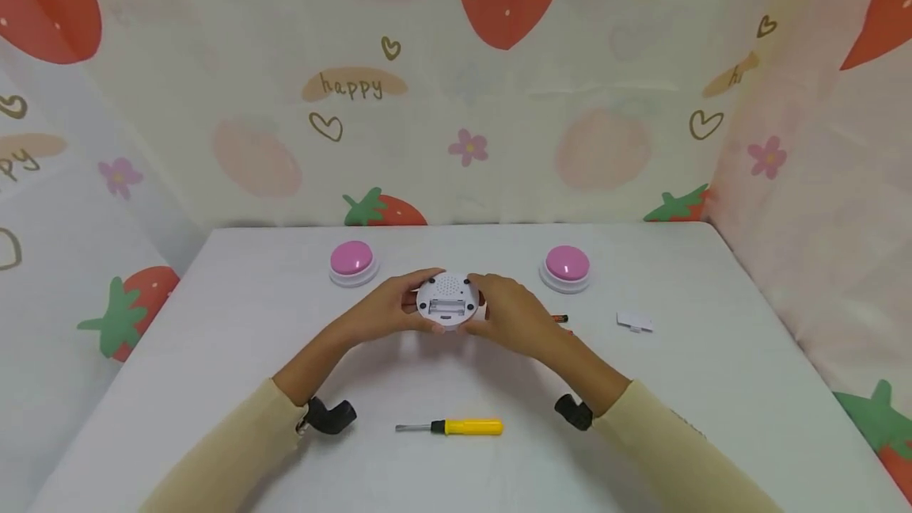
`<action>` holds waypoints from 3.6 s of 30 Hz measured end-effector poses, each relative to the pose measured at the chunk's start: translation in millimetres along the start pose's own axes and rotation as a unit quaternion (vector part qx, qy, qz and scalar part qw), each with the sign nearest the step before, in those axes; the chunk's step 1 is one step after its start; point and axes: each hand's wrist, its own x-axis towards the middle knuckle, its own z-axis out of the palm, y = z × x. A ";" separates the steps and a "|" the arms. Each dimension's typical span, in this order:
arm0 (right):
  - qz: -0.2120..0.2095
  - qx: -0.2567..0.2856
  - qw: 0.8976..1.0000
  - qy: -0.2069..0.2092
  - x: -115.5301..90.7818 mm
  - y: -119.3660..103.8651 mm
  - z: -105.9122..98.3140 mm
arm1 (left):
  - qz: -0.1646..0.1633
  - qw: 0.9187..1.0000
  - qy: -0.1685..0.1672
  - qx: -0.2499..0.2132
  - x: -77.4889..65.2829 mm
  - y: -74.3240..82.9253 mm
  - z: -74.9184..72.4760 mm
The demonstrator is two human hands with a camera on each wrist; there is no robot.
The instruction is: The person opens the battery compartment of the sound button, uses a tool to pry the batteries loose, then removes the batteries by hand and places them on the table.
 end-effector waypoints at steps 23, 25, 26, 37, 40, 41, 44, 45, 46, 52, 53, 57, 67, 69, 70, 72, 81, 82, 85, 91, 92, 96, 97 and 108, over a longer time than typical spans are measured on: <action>0.027 0.006 0.999 -0.025 77.5 42.2 -19.4 | -0.033 0.991 0.029 0.124 77.0 0.9 -28.1; 0.036 0.002 0.999 -0.031 83.9 44.8 -16.6 | -0.038 0.991 0.028 0.129 80.7 -3.7 -30.2; 0.041 0.000 0.999 -0.034 86.9 46.3 -15.0 | -0.040 0.990 0.028 0.131 82.4 -6.2 -31.2; 0.057 -0.004 0.997 -0.051 103.6 54.8 -5.7 | -0.062 0.992 0.027 0.107 93.3 -22.7 -34.4; 0.059 -0.008 0.997 -0.054 105.0 57.0 -5.3 | -0.062 0.992 0.026 0.107 95.0 -24.0 -33.3; 0.060 -0.008 0.997 -0.057 105.4 57.4 -5.3 | -0.064 0.992 0.025 0.107 95.3 -24.5 -33.2; 0.068 -0.010 0.996 -0.065 106.6 58.2 -5.4 | -0.071 0.992 0.024 0.103 95.9 -24.8 -33.1; 0.070 -0.012 0.995 -0.067 106.9 58.4 -5.5 | -0.073 0.992 0.024 0.102 96.2 -25.0 -33.2; 0.072 -0.013 0.995 -0.069 107.3 58.5 -5.6 | -0.074 0.992 0.023 0.101 96.4 -25.1 -33.2; 0.083 -0.022 0.993 -0.077 108.3 59.4 -6.3 | -0.077 0.992 0.021 0.095 98.0 -26.0 -33.6; 0.085 -0.022 0.993 -0.078 108.2 59.4 -6.5 | -0.077 0.992 0.020 0.096 98.2 -26.3 -33.9; 0.090 -0.017 0.993 -0.080 106.3 60.0 -9.0 | -0.071 0.992 0.017 0.098 99.0 -28.1 -35.4; 0.074 -0.049 0.995 -0.056 88.2 69.5 -26.7 | -0.068 0.993 0.020 0.090 94.9 -11.6 -45.4; 0.070 -0.056 0.995 -0.046 81.6 71.0 -32.6 | -0.058 0.994 0.023 0.085 94.6 -5.7 -45.9; 0.069 -0.057 0.995 -0.041 77.5 71.8 -36.1 | -0.053 0.995 0.024 0.081 94.8 -2.9 -45.4; 0.065 -0.055 0.996 -0.032 67.5 71.2 -44.6 | -0.040 0.995 0.027 0.083 96.0 3.9 -43.1; 0.079 -0.065 0.995 -0.004 28.9 82.1 -79.2 | 0.010 0.991 0.022 0.132 114.2 35.0 -8.8; 0.083 -0.065 0.994 -0.001 25.7 85.4 -81.8 | 0.014 0.991 0.018 0.129 117.6 36.3 -3.5; 0.099 -0.062 0.993 0.007 17.0 96.0 -88.7 | 0.018 0.993 0.001 0.119 127.6 38.0 12.3; 0.134 -0.061 0.989 0.002 6.2 121.9 -91.8 | 0.011 0.994 -0.021 0.105 144.8 39.5 36.6; 0.141 -0.059 0.988 -0.001 5.3 126.8 -90.8 | 0.010 0.994 -0.022 0.108 147.3 40.0 40.2; 0.173 -0.045 0.984 -0.022 1.3 144.3 -84.8 | 0.003 0.990 -0.035 0.137 158.4 39.4 56.3; 0.176 -0.042 0.983 -0.030 1.0 147.3 -83.2 | -0.003 0.988 -0.040 0.146 160.5 38.4 60.3; 0.175 -0.015 0.984 -0.041 8.3 158.2 -67.6 | -0.047 0.978 -0.056 0.194 170.9 38.2 91.4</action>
